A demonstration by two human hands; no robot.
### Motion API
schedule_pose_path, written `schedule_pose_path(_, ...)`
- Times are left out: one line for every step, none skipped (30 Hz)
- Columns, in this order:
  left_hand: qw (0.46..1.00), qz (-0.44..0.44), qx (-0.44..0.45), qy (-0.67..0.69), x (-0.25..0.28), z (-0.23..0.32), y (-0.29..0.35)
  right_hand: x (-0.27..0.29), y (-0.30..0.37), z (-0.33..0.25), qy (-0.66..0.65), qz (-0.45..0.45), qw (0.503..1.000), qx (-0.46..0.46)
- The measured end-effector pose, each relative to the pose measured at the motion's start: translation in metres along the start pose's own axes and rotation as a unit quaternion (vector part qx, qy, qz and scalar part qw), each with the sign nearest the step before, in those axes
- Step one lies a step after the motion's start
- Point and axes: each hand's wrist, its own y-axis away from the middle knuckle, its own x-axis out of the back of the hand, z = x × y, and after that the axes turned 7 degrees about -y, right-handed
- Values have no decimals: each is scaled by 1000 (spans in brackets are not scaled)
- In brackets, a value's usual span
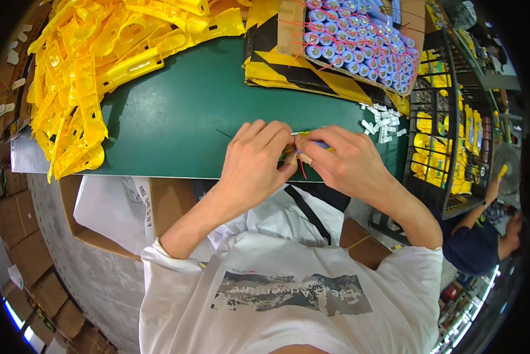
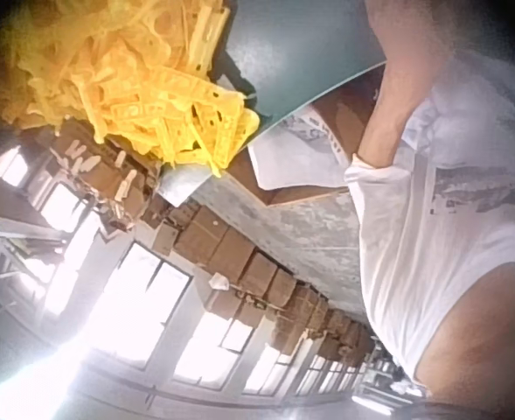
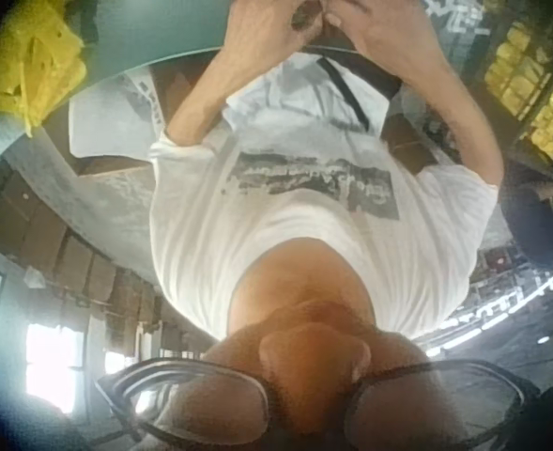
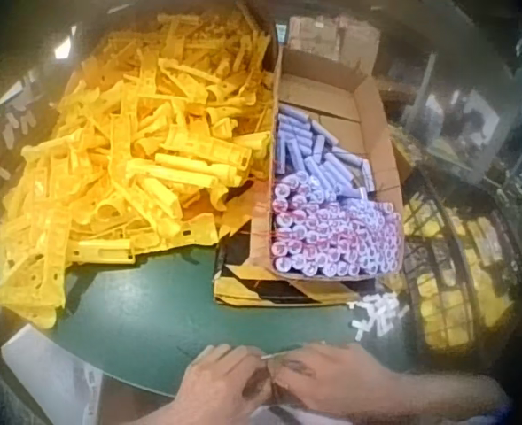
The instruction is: The person assembles flashlights by taking cylindrical batteries and components from containers and fitting them into plastic casings by hand.
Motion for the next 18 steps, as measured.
schedule_pose_path(1000,-1,6,2,-1,-2,1,2,-2,-1,13,-9,1000,5)
schedule_pose_path(1000,-5,6,1,-1,-3,1,2,-2,-1,10,-13,1000,5)
schedule_pose_path(1000,-8,5,-1,0,-4,3,3,-3,0,-5,-18,1000,3)
schedule_pose_path(1000,-7,7,-1,-2,-5,3,3,-4,2,-17,-20,1000,1)
schedule_pose_path(1000,4,7,1,-3,-5,4,3,-6,3,-17,-21,1000,3)
schedule_pose_path(1000,16,7,3,-4,-5,4,3,-7,3,-18,-28,999,0)
schedule_pose_path(1000,16,9,1,-3,-5,5,3,-7,1,-19,-37,999,-4)
schedule_pose_path(1000,16,-2,4,-3,-4,5,4,-5,2,-21,-37,999,-2)
schedule_pose_path(1000,16,-12,5,-2,-3,6,6,-2,3,-30,-38,999,3)
schedule_pose_path(1000,18,-15,2,-3,-4,5,7,-2,5,-37,-36,999,8)
schedule_pose_path(999,26,-21,5,-6,-4,6,7,-4,5,-34,-32,999,10)
schedule_pose_path(999,34,-28,9,-6,-4,5,7,-5,5,-41,-31,999,-1)
schedule_pose_path(999,35,-39,13,-5,-3,2,10,-3,5,-44,-30,998,-18)
schedule_pose_path(999,25,-28,31,0,-4,0,9,0,5,-34,-25,999,-26)
schedule_pose_path(998,14,-19,51,4,-4,-2,4,3,4,-49,-4,999,-19)
schedule_pose_path(997,14,-40,61,7,-6,-4,1,6,6,-57,18,998,-16)
schedule_pose_path(998,8,-46,40,8,-9,-4,-1,8,7,-91,22,994,-51)
schedule_pose_path(999,1,-48,15,10,-6,-3,-2,10,5,-130,28,988,-84)
